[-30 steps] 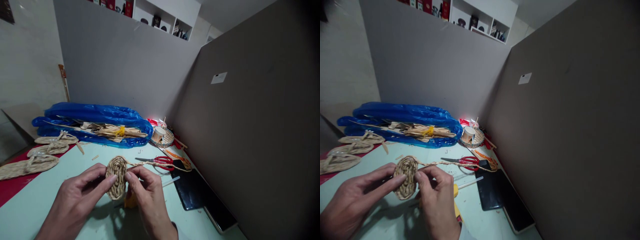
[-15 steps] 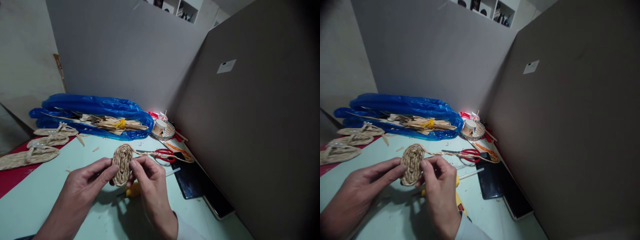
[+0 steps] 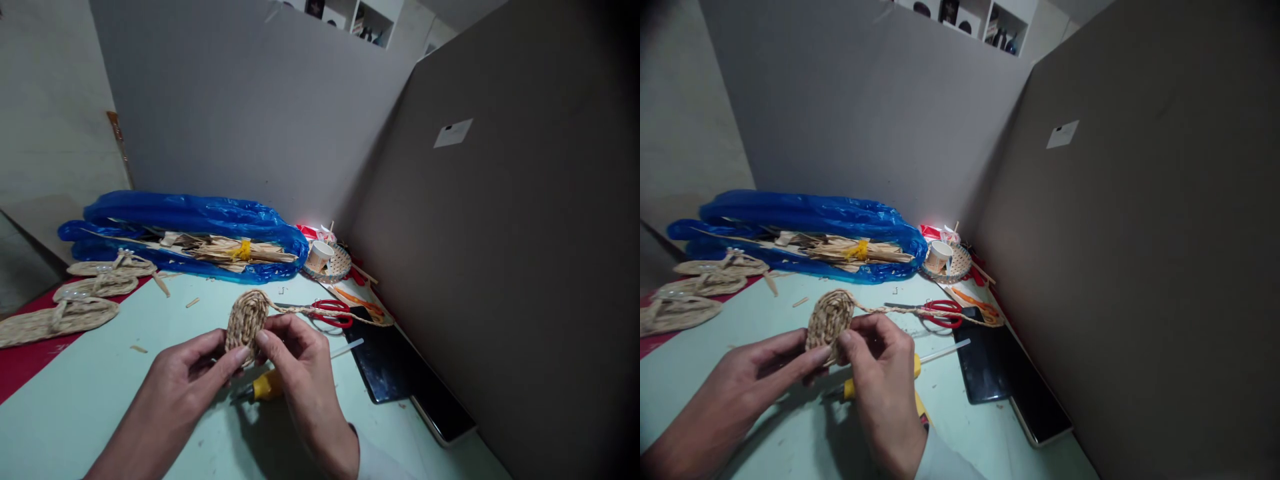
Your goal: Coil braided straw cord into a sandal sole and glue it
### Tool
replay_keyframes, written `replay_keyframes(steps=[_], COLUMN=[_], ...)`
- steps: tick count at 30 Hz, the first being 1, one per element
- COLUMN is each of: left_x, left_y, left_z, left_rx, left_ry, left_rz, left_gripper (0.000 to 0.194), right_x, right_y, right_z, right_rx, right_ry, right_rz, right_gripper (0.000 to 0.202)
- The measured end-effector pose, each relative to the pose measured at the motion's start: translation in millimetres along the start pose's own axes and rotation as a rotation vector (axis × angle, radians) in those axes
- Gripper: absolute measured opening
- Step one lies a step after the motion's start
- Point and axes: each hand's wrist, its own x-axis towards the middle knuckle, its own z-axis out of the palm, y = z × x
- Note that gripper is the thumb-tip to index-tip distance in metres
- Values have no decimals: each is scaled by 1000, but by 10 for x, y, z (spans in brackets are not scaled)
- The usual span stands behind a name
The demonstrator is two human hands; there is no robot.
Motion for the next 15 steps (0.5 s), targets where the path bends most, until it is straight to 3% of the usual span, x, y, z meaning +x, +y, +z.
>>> replay_keyframes(steps=[8, 15], left_x=[-40, -29], left_y=[-178, -247], left_z=[72, 60], left_rx=[-67, -133], left_ry=[-17, -46], left_rz=[-2, 39], left_gripper=[32, 30], right_x=[-27, -4], right_y=[-6, -49], right_z=[36, 48], right_rx=[57, 71], right_ry=[32, 40], right_rz=[112, 64], right_gripper=[18, 21])
